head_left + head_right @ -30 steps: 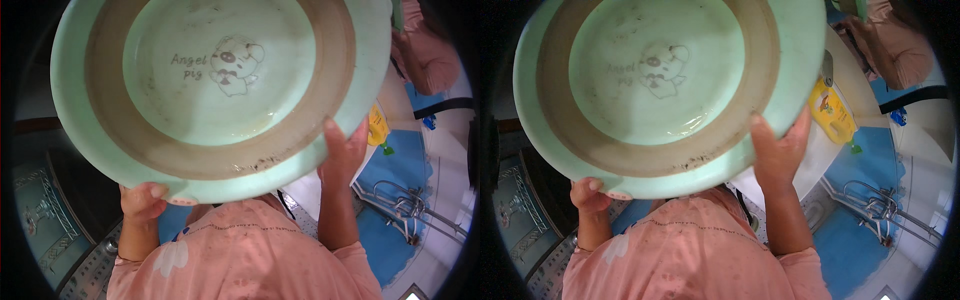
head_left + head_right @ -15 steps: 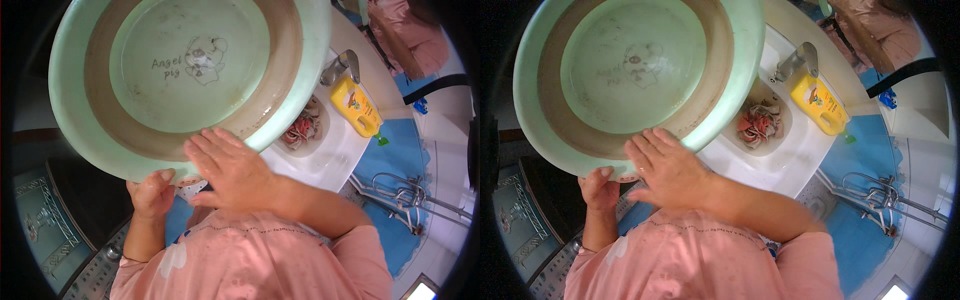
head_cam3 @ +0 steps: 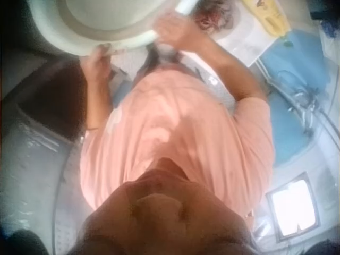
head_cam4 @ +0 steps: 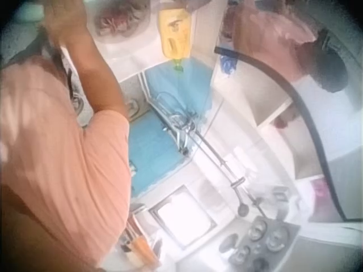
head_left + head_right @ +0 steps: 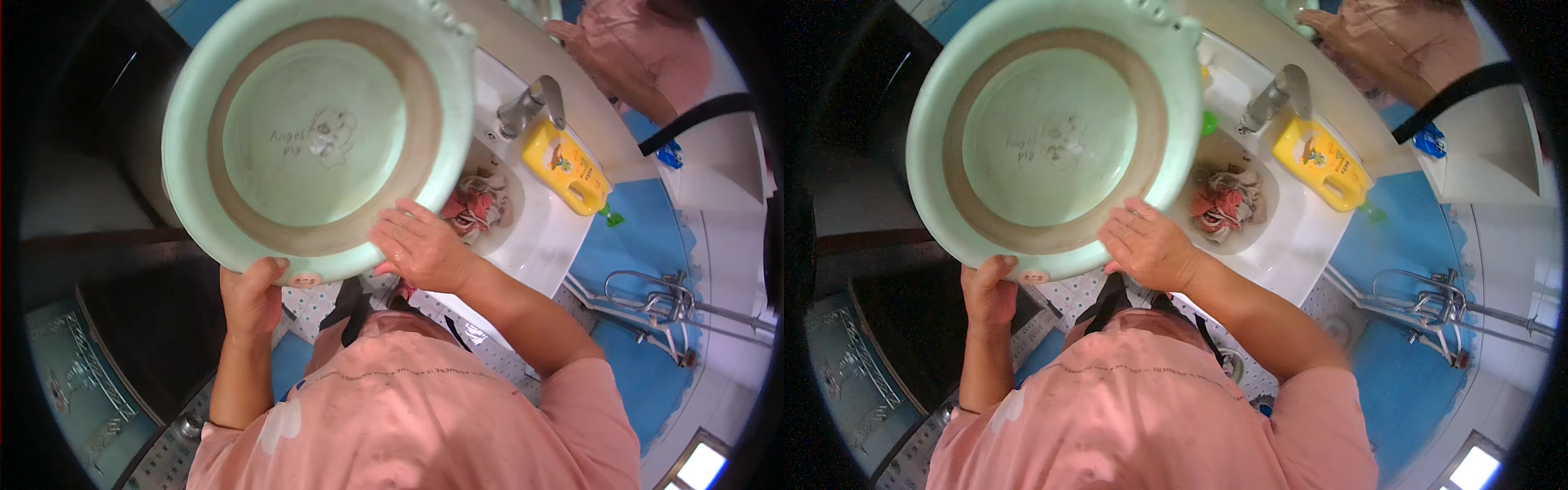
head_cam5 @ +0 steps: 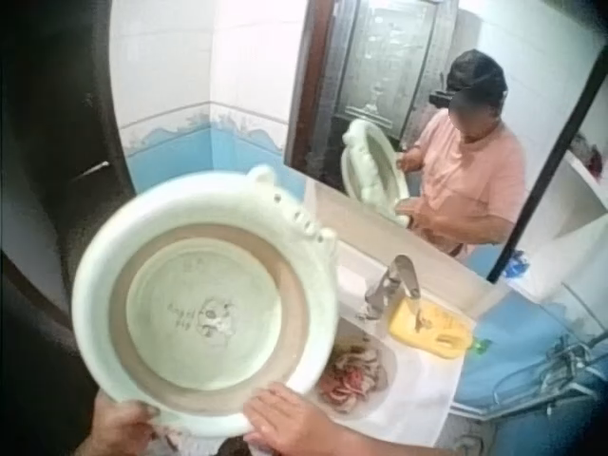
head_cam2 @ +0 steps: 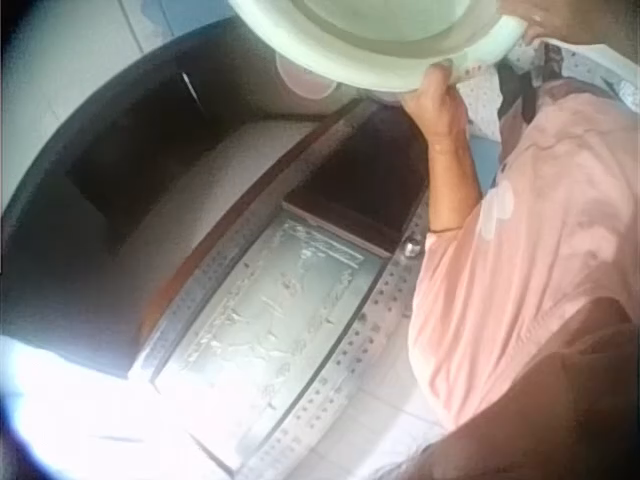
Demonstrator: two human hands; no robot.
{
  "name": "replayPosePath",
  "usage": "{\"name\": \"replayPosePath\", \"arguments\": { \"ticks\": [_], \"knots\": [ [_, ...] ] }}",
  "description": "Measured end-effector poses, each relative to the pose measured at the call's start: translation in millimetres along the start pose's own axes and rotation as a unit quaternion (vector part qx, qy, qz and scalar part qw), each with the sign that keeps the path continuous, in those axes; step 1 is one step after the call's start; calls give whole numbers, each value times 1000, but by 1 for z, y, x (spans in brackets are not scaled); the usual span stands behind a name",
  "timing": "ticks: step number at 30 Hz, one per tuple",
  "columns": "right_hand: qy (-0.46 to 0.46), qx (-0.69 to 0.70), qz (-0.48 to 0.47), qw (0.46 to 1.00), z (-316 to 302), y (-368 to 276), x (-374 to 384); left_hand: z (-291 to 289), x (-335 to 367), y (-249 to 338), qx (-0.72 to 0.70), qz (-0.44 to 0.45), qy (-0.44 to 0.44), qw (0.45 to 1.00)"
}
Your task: The recorder washes a cloth, a yellow plastic tray, and a green plastic basin in a bathroom sink.
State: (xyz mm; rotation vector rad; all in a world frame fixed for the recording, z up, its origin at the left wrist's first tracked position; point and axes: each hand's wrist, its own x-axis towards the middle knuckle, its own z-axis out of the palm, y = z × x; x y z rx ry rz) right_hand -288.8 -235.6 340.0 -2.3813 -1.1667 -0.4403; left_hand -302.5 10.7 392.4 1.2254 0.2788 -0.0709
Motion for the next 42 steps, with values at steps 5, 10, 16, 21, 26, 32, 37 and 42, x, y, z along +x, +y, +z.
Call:
{"name": "replayPosePath", "arguments": {
  "ticks": [5,10,16,21,26,32,37,42],
  "knots": [
    [47,-1,14,999,27,7,-14,6,8,-14,34,-29,45,998],
    [125,-15,108,986,54,48,-64,15,20,-36,27,-27,88,995],
    [29,-119,578,807,72,107,-159,39,11,-58,40,2,106,994],
    [-186,12,453,872,69,102,-148,43,0,-97,52,17,88,995],
    [-66,-126,477,867,77,148,-178,61,-2,-121,106,58,53,991],
    [192,605,585,504,-4,118,-100,81,0,-128,95,80,75,989],
    [225,817,397,352,-8,51,-20,89,11,-126,131,88,54,986],
    [95,712,400,569,86,49,1,79,21,-123,161,55,-7,985]
  ]
}}
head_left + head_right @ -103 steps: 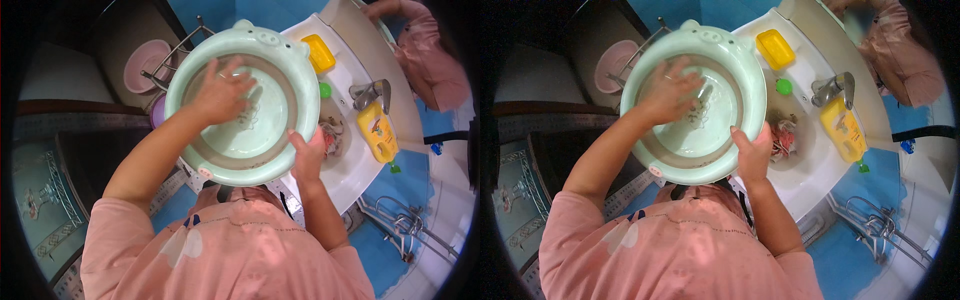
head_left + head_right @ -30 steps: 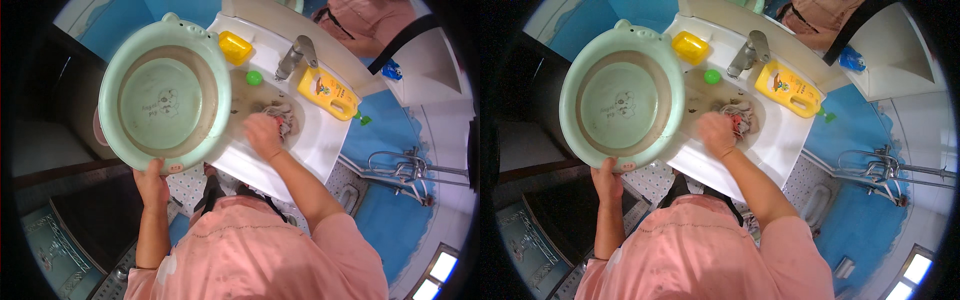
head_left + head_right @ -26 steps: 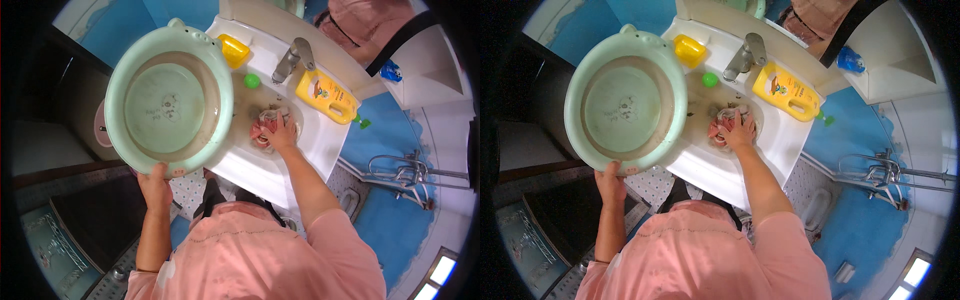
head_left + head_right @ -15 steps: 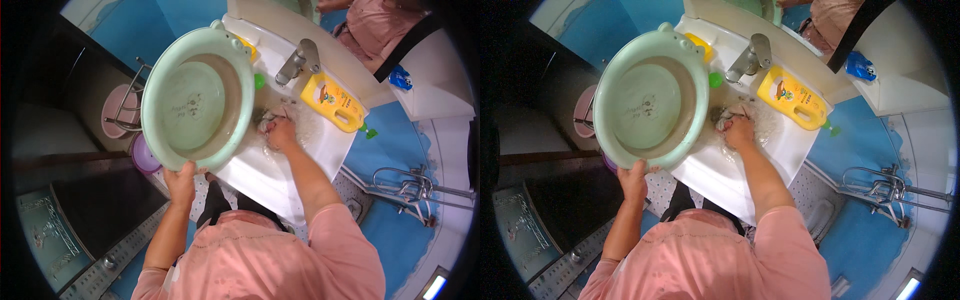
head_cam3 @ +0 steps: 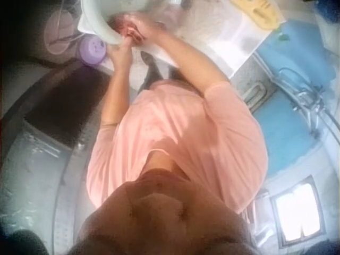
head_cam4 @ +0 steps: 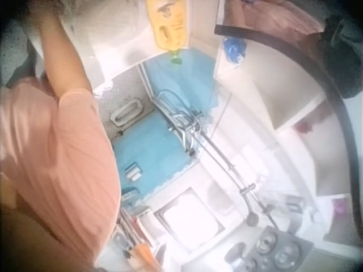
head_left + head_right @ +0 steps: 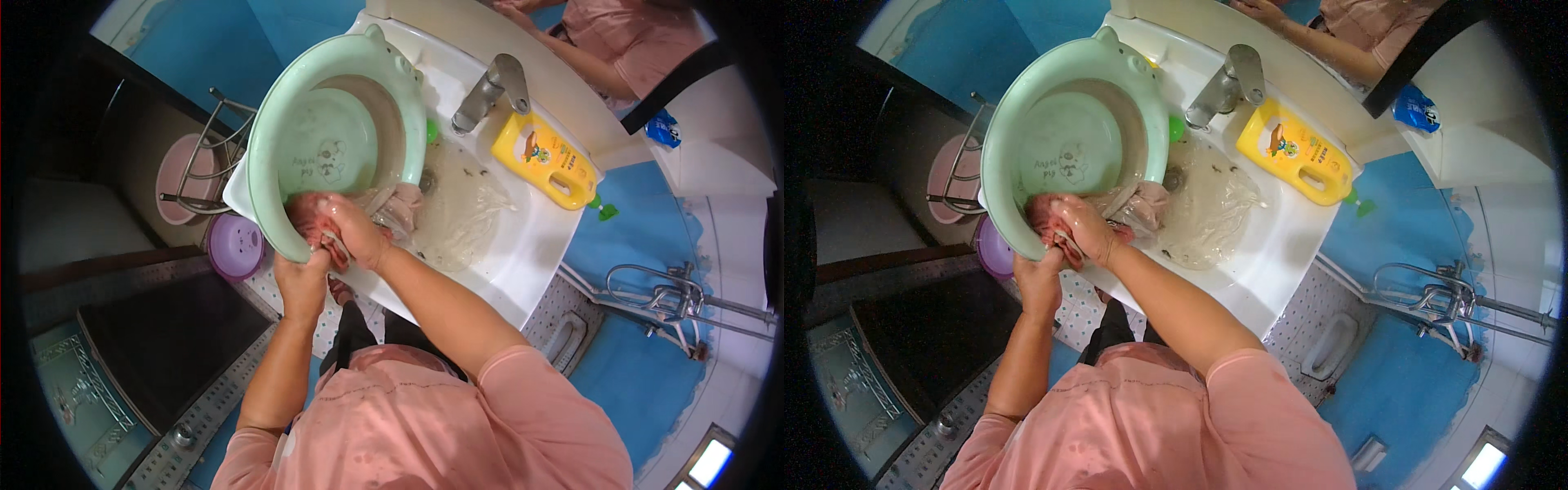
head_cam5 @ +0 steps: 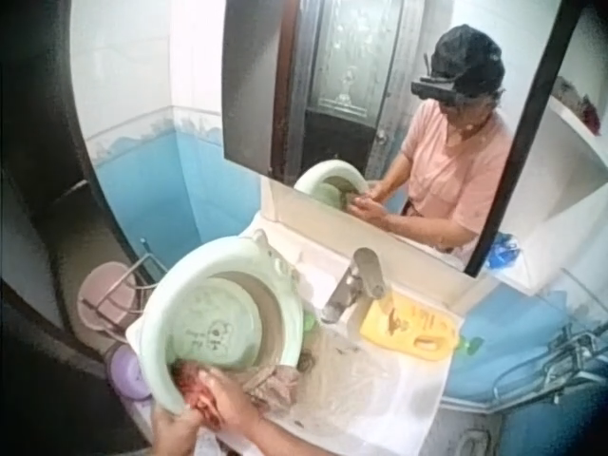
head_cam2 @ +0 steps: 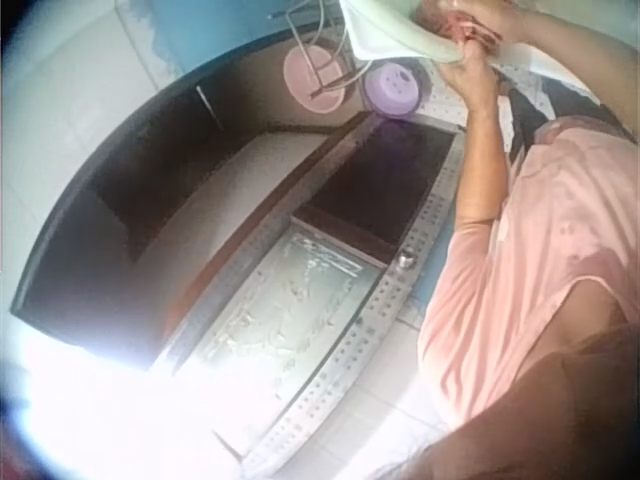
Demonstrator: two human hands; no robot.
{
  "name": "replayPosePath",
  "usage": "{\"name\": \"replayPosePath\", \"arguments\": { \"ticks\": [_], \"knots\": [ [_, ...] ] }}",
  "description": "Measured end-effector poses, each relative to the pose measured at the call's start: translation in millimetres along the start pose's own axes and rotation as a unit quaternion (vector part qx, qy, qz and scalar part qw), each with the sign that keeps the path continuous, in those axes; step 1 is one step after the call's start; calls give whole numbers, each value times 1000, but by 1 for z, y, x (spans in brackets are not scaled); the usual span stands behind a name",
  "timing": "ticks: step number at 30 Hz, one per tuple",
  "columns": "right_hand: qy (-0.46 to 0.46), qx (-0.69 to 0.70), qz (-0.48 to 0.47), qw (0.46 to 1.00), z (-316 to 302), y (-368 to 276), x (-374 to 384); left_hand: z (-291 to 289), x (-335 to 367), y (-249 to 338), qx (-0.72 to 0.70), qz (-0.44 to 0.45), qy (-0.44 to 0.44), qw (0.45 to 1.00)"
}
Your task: The recorder washes a cloth, a yellow plastic tray, and a green plastic basin in a bathroom sink.
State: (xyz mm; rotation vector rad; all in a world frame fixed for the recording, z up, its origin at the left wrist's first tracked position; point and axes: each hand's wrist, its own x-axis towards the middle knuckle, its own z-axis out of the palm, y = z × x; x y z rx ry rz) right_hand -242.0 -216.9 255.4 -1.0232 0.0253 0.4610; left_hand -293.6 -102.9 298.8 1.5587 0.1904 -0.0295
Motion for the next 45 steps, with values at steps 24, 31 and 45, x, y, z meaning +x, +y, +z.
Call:
{"name": "replayPosePath", "arguments": {
  "ticks": [24,31,45],
  "knots": [
    [214,-815,142,520,-127,-11,-88,-11,60,66,310,193,113,924],
    [204,-337,268,879,-141,-59,-67,1,52,53,236,267,94,930],
    [-50,64,12,997,25,-23,-12,-15,69,69,165,202,36,965]
  ]
}}
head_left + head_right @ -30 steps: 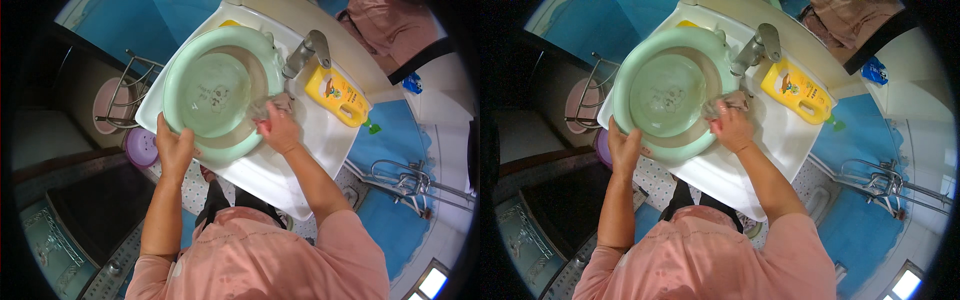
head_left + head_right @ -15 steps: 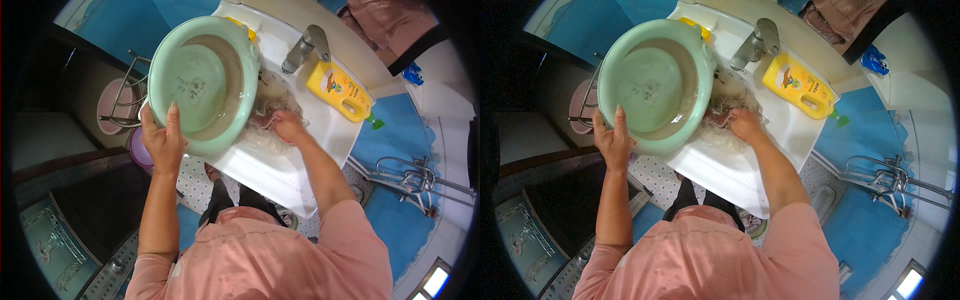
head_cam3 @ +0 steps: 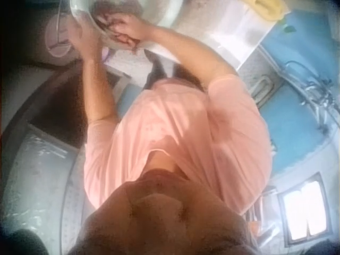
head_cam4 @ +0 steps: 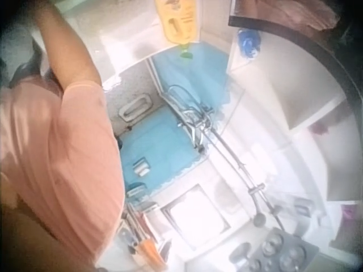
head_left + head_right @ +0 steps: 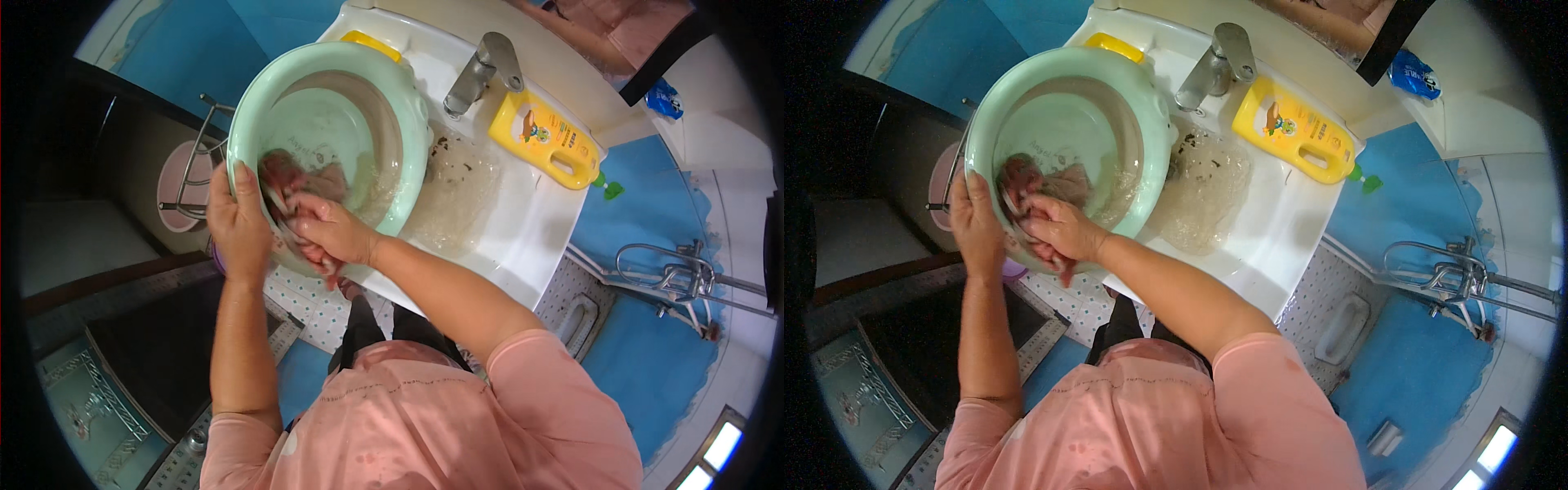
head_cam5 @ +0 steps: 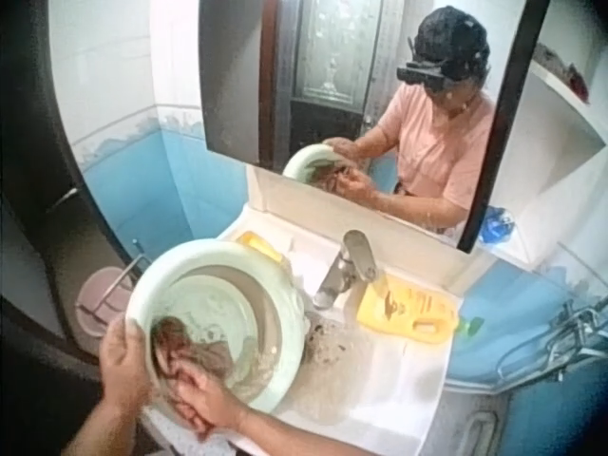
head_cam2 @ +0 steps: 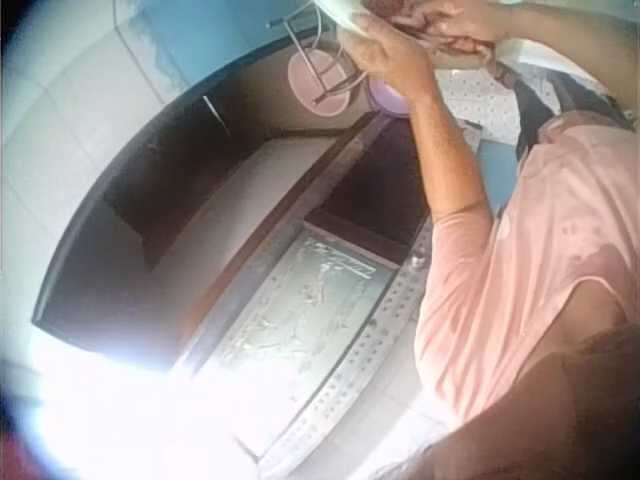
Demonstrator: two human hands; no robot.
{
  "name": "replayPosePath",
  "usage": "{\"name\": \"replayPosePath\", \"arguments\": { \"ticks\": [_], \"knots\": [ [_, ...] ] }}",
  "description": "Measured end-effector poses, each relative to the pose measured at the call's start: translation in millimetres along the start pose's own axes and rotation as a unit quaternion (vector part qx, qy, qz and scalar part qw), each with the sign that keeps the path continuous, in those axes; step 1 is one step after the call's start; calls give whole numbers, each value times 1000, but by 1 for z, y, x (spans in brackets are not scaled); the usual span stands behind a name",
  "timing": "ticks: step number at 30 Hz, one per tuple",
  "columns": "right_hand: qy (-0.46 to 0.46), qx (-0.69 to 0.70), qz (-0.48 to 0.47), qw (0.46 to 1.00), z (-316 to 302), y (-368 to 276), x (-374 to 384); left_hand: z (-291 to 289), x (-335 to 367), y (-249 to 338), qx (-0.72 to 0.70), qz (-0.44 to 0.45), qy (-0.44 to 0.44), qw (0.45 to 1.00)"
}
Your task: The recorder washes a cloth, a yellow plastic tray, and a green plastic basin in a bathroom sink.
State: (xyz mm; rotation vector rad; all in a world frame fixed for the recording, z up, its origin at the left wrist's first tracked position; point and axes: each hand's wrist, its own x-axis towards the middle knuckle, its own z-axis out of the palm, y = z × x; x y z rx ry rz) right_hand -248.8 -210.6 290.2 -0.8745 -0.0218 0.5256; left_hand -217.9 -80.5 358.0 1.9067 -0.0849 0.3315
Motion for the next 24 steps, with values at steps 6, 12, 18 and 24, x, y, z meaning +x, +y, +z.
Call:
{"name": "replayPosePath", "arguments": {
  "ticks": [6,12,18,24],
  "knots": [
    [-86,-678,-82,725,-71,-5,-2,-4,36,19,82,26,-94,992],
    [98,-682,-76,721,-57,12,-7,1,-3,-22,41,-63,-100,992],
    [151,-390,-39,907,-15,0,7,50,-87,-30,-77,-129,99,984],
    [-62,-534,-142,831,-65,5,-7,34,-42,-8,-4,-53,40,998]
  ]
}}
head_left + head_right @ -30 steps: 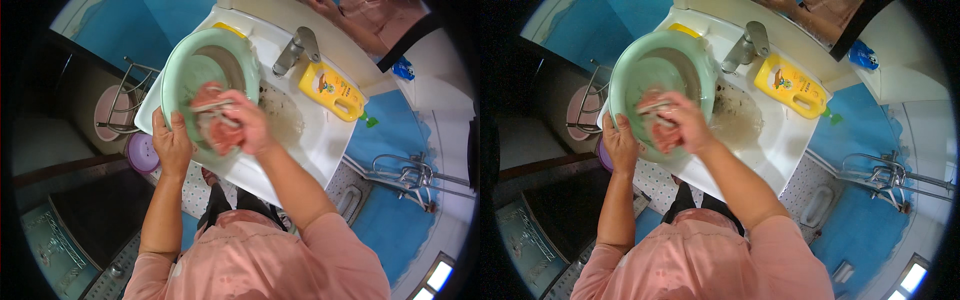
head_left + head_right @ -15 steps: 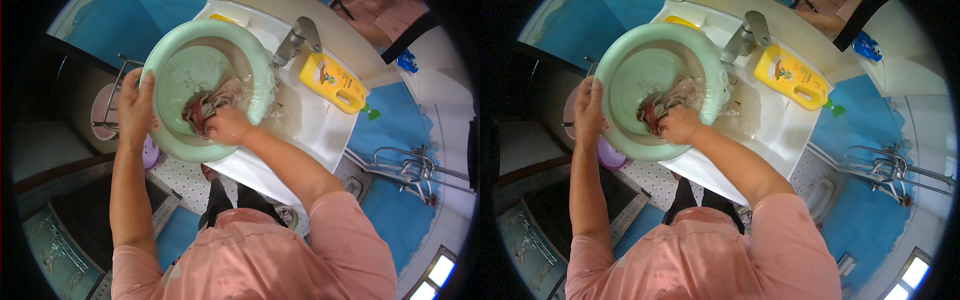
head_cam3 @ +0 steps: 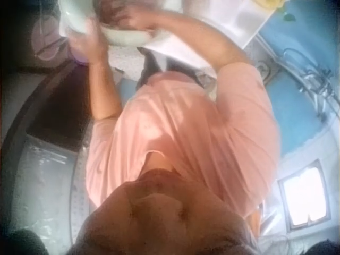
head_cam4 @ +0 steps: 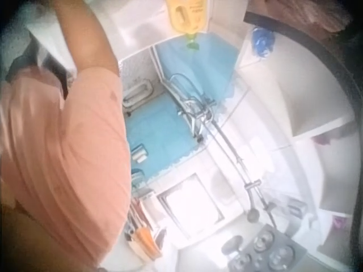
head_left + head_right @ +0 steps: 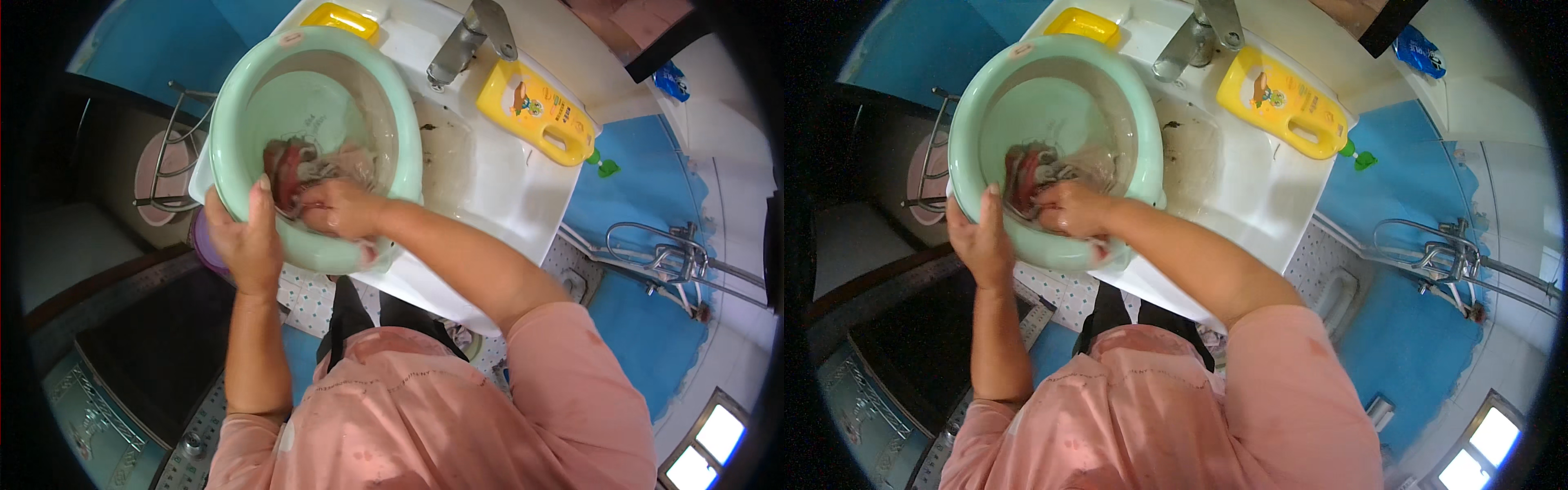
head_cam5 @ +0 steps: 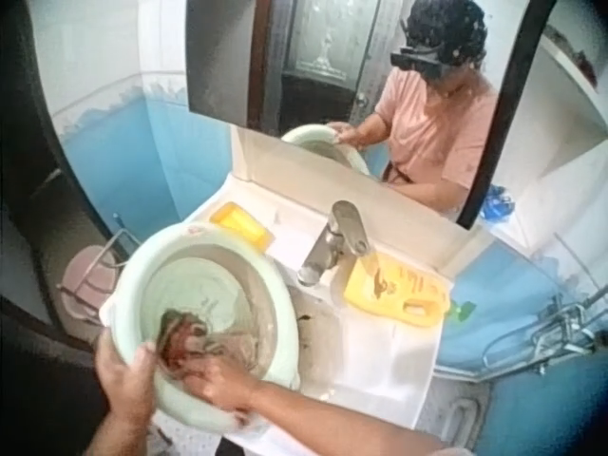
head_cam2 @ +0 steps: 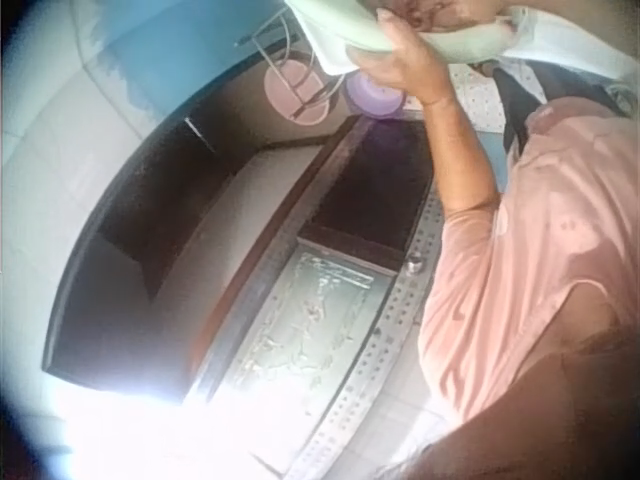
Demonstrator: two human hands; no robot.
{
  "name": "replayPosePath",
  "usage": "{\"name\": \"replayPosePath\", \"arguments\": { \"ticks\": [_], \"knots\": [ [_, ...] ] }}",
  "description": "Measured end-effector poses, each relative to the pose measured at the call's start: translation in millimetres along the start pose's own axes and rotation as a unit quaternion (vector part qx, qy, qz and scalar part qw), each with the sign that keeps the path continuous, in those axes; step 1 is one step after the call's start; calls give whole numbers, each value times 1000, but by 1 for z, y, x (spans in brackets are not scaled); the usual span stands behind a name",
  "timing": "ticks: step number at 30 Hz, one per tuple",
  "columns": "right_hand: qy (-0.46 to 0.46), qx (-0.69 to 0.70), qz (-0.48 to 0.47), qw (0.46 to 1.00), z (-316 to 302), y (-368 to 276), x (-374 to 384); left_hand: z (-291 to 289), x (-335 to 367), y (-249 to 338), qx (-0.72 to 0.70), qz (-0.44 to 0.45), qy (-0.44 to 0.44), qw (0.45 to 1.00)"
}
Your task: The recorder washes a cloth, a yellow plastic tray, and a green plastic basin in a bathroom sink.
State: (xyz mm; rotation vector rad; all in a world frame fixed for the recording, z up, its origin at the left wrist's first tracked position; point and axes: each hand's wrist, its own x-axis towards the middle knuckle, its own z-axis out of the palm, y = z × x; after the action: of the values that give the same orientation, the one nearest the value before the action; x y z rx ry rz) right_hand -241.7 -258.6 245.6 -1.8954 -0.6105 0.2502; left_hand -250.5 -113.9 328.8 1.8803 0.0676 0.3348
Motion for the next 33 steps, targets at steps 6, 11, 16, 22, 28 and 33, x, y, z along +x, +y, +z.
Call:
{"name": "replayPosePath", "arguments": {
  "ticks": [6,11,16,22,28,33],
  "knots": [
    [-139,-487,102,856,-56,24,-21,-16,35,25,69,4,-129,989],
    [155,-473,235,835,-76,21,-58,-35,63,38,6,-25,-134,991],
    [108,-280,445,844,-79,45,-86,-48,67,56,-13,-54,-143,988],
    [-69,-558,243,790,-34,85,-96,-49,75,66,62,-40,-153,986],
    [-128,-475,448,746,-99,80,-90,-68,85,82,77,6,-101,992],
    [-295,-463,513,660,-100,57,-71,-75,82,88,77,37,-80,993]
  ]
}}
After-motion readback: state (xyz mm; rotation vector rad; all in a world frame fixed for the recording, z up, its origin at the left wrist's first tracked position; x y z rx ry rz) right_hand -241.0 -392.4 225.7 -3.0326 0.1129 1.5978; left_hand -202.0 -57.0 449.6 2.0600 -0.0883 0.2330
